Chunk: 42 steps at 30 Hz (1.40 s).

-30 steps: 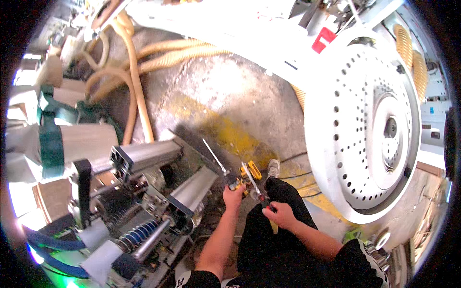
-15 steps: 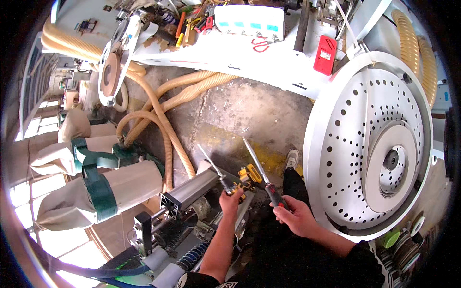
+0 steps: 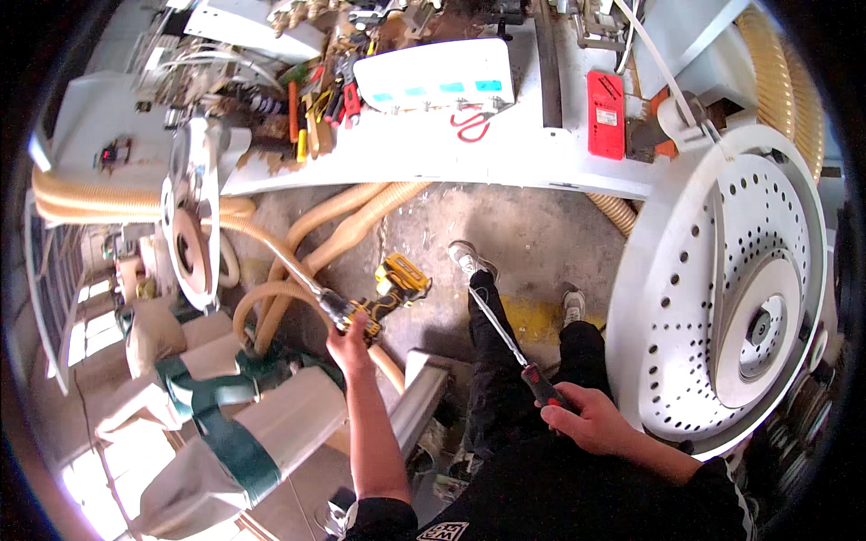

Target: The person clears debris from a machine component with a handheld tool and wipes it with a cloth, then secures a part using a wrench and a drill at a workstation.

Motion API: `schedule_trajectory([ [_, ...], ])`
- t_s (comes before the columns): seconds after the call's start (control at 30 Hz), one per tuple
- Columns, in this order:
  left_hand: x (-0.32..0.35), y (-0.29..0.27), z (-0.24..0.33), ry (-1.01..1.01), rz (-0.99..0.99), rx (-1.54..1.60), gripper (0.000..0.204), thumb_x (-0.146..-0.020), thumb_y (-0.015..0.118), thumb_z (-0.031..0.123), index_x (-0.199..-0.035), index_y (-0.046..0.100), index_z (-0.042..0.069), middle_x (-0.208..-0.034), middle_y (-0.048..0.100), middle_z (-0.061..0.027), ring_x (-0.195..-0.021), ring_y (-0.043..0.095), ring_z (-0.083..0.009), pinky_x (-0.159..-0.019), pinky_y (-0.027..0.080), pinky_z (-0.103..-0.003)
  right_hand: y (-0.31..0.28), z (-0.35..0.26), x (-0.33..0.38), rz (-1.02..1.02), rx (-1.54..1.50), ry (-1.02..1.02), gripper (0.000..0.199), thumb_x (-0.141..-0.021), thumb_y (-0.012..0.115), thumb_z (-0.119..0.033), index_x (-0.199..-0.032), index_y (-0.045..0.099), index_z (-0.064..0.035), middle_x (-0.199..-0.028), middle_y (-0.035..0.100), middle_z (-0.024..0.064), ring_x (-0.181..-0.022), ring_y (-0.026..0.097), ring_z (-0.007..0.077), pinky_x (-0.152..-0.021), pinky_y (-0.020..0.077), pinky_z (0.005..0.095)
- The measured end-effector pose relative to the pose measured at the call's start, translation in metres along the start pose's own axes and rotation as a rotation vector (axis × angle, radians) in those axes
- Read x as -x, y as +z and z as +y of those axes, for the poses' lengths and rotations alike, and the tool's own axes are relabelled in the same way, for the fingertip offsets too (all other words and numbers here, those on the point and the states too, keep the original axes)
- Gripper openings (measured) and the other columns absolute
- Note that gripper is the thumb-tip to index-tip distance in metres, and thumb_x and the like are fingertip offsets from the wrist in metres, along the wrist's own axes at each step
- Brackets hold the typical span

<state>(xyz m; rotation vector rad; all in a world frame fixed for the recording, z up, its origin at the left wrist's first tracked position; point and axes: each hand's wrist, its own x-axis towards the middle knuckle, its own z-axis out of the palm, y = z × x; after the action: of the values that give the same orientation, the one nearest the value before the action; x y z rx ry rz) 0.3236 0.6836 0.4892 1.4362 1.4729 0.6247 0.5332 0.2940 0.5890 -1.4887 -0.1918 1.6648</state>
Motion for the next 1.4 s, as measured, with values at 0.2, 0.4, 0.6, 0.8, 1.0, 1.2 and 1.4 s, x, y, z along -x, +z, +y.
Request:
schedule_trajectory([
  [0.2, -0.189, 0.068, 0.068, -0.021, -0.150, -0.175, 0.036, -0.080, 0.082, 0.023, -0.105, 0.069, 0.002, -0.095, 0.069, -0.0028, -0.077, 0.062, -0.0116, -0.069, 0.052, -0.028, 0.022, -0.060, -0.104, 0.318, -0.105, 0.121, 0.034, -0.098, 0.062, -0.038, -0.102, 0.062, -0.0036, -0.077, 0.063, 0.0051, -0.070, 0.060, 0.0138, -0.067, 0.0487, 0.0315],
  [0.4, -0.346, 0.129, 0.099, 0.143, -0.257, -0.425, 0.039, -0.077, 0.084, 0.031, -0.096, 0.072, -0.001, -0.085, 0.073, -0.0063, -0.074, 0.067, -0.0127, -0.070, 0.053, -0.030, 0.039, -0.088, -0.202, 0.351, -0.085, 0.176, 0.032, -0.099, 0.061, -0.036, -0.097, 0.061, -0.0038, -0.074, 0.063, 0.0036, -0.070, 0.061, 0.0116, -0.067, 0.0494, 0.0301],
  [0.6, -0.436, 0.158, 0.112, 0.453, -0.252, -0.594, 0.049, -0.074, 0.083, 0.044, -0.102, 0.071, 0.005, -0.086, 0.075, -0.0109, -0.078, 0.073, -0.0256, -0.075, 0.055, -0.039, 0.035, -0.112, -0.244, 0.395, 0.023, 0.200, 0.036, -0.098, 0.062, -0.040, -0.095, 0.061, -0.0041, -0.073, 0.065, 0.0045, -0.068, 0.063, 0.0155, -0.067, 0.0503, 0.0332],
  [0.8, -0.434, 0.178, 0.155, 0.363, -0.328, -0.740, 0.075, -0.077, 0.083, 0.054, -0.122, 0.059, -0.002, -0.110, 0.071, -0.0166, -0.099, 0.068, -0.0262, -0.087, 0.052, -0.040, 0.004, -0.118, -0.331, 0.376, 0.143, 0.075, 0.039, -0.097, 0.062, -0.044, -0.094, 0.061, -0.0046, -0.073, 0.066, 0.0064, -0.067, 0.065, 0.0193, -0.066, 0.0509, 0.0371],
  [1.0, -0.469, 0.147, 0.127, 0.346, -0.426, -0.562, 0.061, -0.101, 0.052, 0.054, -0.136, 0.050, 0.004, -0.120, 0.065, -0.0248, -0.112, 0.061, -0.0454, -0.095, 0.048, -0.045, -0.013, -0.174, -0.371, 0.393, 0.273, 0.021, 0.043, -0.097, 0.060, -0.046, -0.100, 0.060, -0.0034, -0.074, 0.066, 0.0082, -0.069, 0.066, 0.0211, -0.066, 0.0507, 0.0396],
  [1.2, -0.556, 0.108, 0.038, 0.174, -0.209, -0.541, 0.036, -0.096, 0.061, 0.030, -0.118, 0.067, 0.003, -0.101, 0.073, -0.0149, -0.092, 0.071, -0.0300, -0.084, 0.054, -0.039, -0.005, -0.181, -0.373, 0.424, 0.330, 0.192, 0.045, -0.097, 0.059, -0.048, -0.100, 0.059, -0.0027, -0.078, 0.068, 0.0081, -0.073, 0.067, 0.0225, -0.070, 0.0506, 0.0406],
  [1.4, -0.595, 0.165, 0.008, 0.361, -0.281, -0.981, 0.043, -0.086, 0.068, 0.020, -0.123, 0.053, 0.004, -0.120, 0.061, -0.0204, -0.111, 0.061, -0.0408, -0.091, 0.052, -0.050, 0.051, -0.185, -0.379, 0.478, 0.214, 0.275, 0.044, -0.098, 0.059, -0.045, -0.100, 0.060, -0.0014, -0.080, 0.069, 0.0092, -0.075, 0.069, 0.0228, -0.071, 0.0523, 0.0389],
])
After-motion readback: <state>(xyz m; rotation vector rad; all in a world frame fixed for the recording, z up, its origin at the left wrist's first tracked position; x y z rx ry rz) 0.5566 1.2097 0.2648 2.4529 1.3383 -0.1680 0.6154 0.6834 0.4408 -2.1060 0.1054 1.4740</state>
